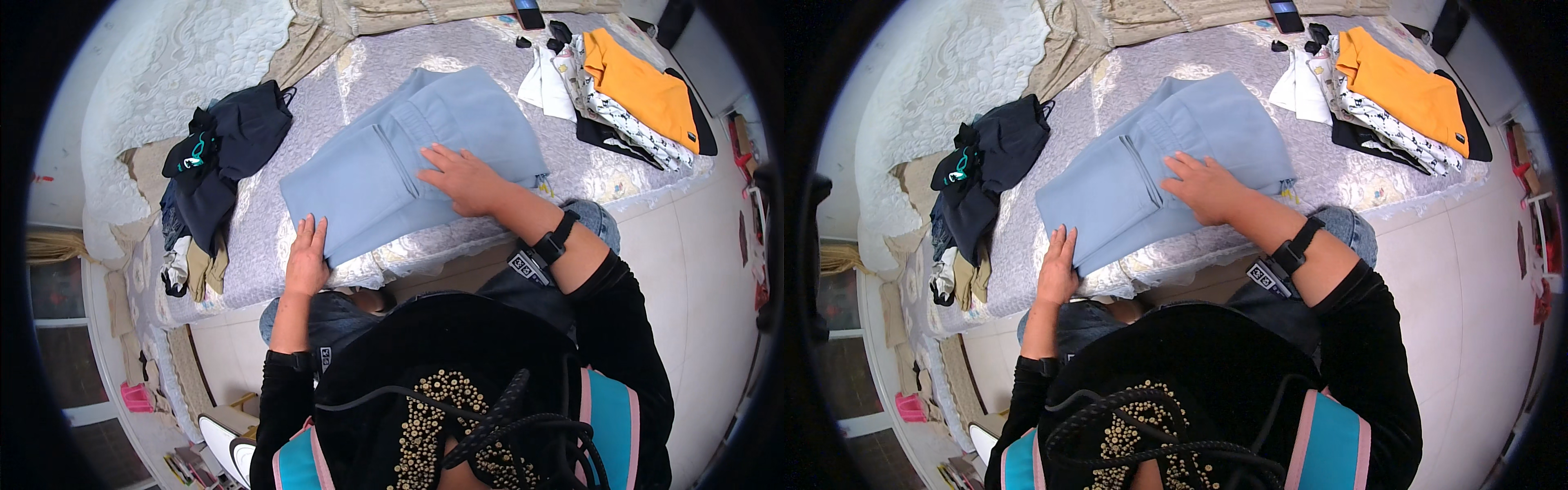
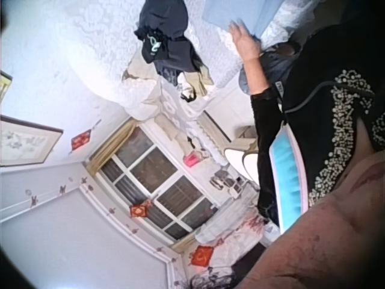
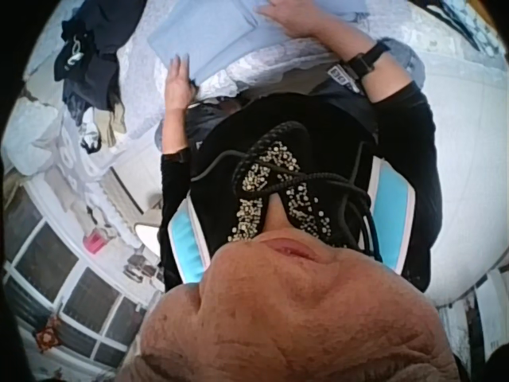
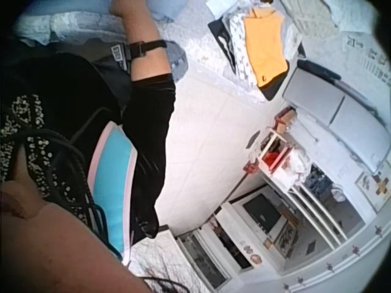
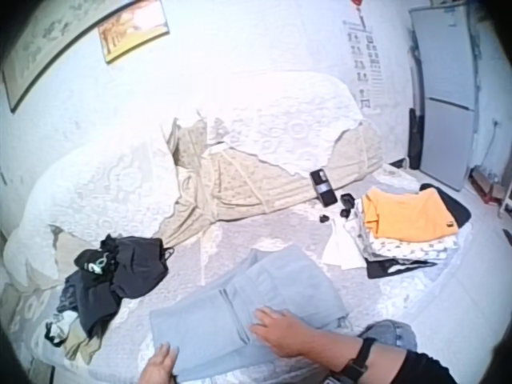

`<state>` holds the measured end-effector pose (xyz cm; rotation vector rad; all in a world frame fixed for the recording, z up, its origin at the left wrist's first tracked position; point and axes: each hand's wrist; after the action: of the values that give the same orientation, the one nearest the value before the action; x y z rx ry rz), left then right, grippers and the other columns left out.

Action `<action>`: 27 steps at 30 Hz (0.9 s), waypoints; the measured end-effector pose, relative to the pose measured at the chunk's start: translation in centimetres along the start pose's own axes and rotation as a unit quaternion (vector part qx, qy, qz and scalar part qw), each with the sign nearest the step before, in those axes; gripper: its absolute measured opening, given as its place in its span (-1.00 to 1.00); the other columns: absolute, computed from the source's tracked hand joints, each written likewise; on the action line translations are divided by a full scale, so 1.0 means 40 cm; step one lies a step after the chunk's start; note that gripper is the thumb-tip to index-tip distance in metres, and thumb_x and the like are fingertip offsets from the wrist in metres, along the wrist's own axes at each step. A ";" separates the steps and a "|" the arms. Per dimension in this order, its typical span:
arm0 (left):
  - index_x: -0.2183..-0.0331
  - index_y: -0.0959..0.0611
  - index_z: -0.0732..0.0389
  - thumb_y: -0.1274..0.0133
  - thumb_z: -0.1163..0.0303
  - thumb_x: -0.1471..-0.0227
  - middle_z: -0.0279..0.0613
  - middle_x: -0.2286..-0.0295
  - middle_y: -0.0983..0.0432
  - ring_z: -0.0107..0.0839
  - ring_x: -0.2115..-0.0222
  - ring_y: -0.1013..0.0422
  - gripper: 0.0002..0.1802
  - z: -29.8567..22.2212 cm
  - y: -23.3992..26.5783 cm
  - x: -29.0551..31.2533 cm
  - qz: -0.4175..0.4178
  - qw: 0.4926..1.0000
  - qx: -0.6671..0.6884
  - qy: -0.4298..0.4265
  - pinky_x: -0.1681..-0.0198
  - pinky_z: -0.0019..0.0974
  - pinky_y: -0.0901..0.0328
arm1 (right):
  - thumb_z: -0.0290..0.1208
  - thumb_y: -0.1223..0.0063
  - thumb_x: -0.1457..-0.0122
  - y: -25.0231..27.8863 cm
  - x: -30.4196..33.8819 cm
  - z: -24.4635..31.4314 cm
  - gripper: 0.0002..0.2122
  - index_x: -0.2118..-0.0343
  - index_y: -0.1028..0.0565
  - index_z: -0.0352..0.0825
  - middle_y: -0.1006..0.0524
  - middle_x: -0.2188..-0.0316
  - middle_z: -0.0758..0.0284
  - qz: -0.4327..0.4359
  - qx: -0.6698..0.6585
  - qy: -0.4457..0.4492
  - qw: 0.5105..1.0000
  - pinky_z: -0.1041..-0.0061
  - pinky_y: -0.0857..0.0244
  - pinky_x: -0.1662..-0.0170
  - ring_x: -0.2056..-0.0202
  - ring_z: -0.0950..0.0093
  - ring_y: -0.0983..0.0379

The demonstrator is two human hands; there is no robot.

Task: The person folds a pair of black pants and then a pair of light blue sweatpants on a bed. Each garment is laid flat, folded in half lengthwise, then folded into thirds, and placed on a growing stack of folded clothes.

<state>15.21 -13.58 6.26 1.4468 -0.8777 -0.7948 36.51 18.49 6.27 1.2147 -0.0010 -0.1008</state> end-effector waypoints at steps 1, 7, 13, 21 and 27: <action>-0.25 -0.29 0.12 0.10 0.79 0.17 0.16 -0.26 -0.07 0.07 -0.27 -0.04 -0.12 -0.001 0.005 -0.002 0.019 1.000 0.014 0.010 -0.30 -0.09 -0.05 | -0.66 -0.06 0.01 -0.003 0.000 -0.001 -0.48 -0.08 -0.37 -0.20 -0.10 -0.32 0.09 -0.009 0.007 0.006 1.000 -0.01 -0.07 -0.26 -0.36 0.12 0.06; -0.28 -0.21 0.11 0.16 0.84 0.21 0.13 -0.30 0.06 0.08 -0.32 0.10 -0.05 0.010 0.023 -0.003 0.064 0.994 0.085 0.019 -0.35 -0.09 0.06 | -0.67 0.02 -0.05 -0.016 -0.002 -0.004 -0.72 0.15 -0.40 -0.28 -0.29 -0.20 0.04 -0.064 -0.021 0.050 0.996 0.18 -0.24 -0.18 -0.27 0.01 -0.13; -0.29 -0.20 0.08 0.13 0.83 0.19 0.15 -0.30 0.09 0.14 -0.32 0.12 -0.04 0.005 0.001 -0.002 0.054 0.997 0.059 0.016 -0.34 -0.07 0.04 | -0.67 0.07 -0.06 -0.012 -0.003 0.000 -0.76 0.20 -0.41 -0.28 -0.39 -0.09 0.06 -0.151 -0.086 0.084 0.981 0.27 -0.30 -0.13 -0.16 0.03 -0.28; -0.29 -0.21 0.06 0.11 0.83 0.23 0.15 -0.31 0.09 0.16 -0.32 0.14 -0.01 0.017 -0.020 0.003 0.036 0.996 0.080 0.018 -0.35 -0.06 0.07 | -0.76 0.17 0.02 -0.002 -0.015 0.010 -0.74 0.27 -0.39 -0.31 -0.42 0.00 0.14 -0.106 -0.189 0.102 0.971 0.28 -0.31 -0.06 -0.08 0.12 -0.33; -0.29 -0.22 0.05 0.02 0.79 0.29 0.16 -0.31 0.12 0.16 -0.33 0.17 0.04 0.022 0.003 0.007 0.051 0.992 0.114 0.017 -0.34 -0.04 0.07 | -0.73 0.14 0.02 -0.019 -0.005 -0.002 -0.71 0.22 -0.42 -0.29 -0.37 -0.10 0.13 -0.180 -0.244 0.128 0.944 0.32 -0.29 -0.07 -0.17 0.10 -0.24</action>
<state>14.56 -14.25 6.34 1.5963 -1.0343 -0.6072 36.25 18.32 5.54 0.7117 0.4520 -0.2476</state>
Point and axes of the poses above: each hand's wrist, its own x-axis away from the middle knuckle, its own y-axis out of the back of the hand, z = x × y
